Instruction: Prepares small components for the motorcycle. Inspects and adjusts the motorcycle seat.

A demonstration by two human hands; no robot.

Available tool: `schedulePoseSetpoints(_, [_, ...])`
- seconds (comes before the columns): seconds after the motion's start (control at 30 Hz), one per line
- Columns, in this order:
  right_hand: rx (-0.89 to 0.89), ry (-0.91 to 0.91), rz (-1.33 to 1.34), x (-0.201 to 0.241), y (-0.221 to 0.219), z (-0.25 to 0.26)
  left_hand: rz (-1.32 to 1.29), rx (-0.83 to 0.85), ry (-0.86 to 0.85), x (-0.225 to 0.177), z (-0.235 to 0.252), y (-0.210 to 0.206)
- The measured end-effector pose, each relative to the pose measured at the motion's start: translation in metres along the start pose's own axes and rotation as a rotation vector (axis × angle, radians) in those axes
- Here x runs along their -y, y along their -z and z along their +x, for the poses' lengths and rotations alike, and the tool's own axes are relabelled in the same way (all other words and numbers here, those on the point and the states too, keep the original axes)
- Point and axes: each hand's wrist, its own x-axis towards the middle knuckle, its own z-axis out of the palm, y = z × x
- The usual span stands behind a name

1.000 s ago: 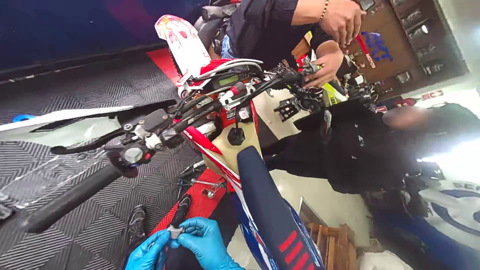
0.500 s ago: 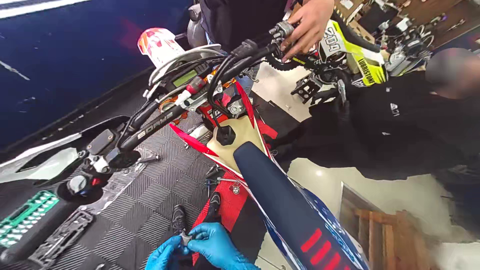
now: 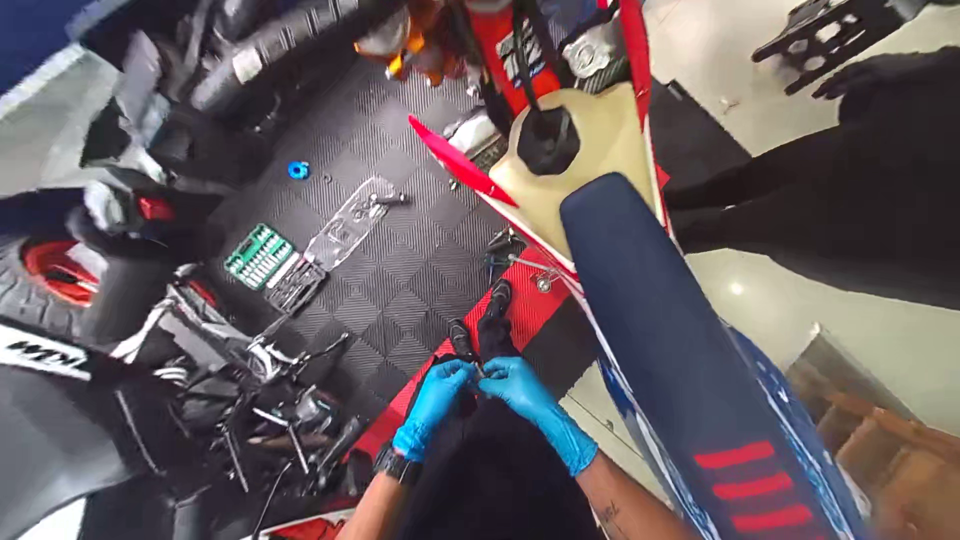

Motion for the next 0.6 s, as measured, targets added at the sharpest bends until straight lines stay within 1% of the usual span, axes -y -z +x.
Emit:
schedulePoseSetpoints(0.13, [-0.103,-0.025,0.084,-0.057,-0.001,0.038,-0.078,0.078,0.075,0.05,0.048,-0.004])
schedulePoseSetpoints(0.23, [-0.226,-0.054,0.057,-0.111,0.007,0.092,-0.162,0.081,0.124,0.1,0.088,-0.007])
schedulePoseSetpoints(0.33, [-0.327,-0.099,-0.026,-0.166,0.026,0.169,-0.234,0.082,0.183,0.157,0.129,-0.015])
schedulePoseSetpoints(0.43, [-0.412,-0.111,-0.192,-0.233,0.045,0.257,-0.338,0.094,0.234,0.218,0.161,-0.028])
schedulePoseSetpoints(0.5, [-0.477,-0.116,-0.307,-0.274,0.063,0.321,-0.404,0.105,0.252,0.251,0.184,-0.039])
schedulePoseSetpoints(0.57, [-0.507,-0.129,-0.454,-0.304,0.078,0.381,-0.385,0.128,0.285,0.28,0.205,-0.051])
schedulePoseSetpoints(0.6, [-0.515,-0.143,-0.529,-0.315,0.086,0.409,-0.314,0.151,0.294,0.291,0.214,-0.055])
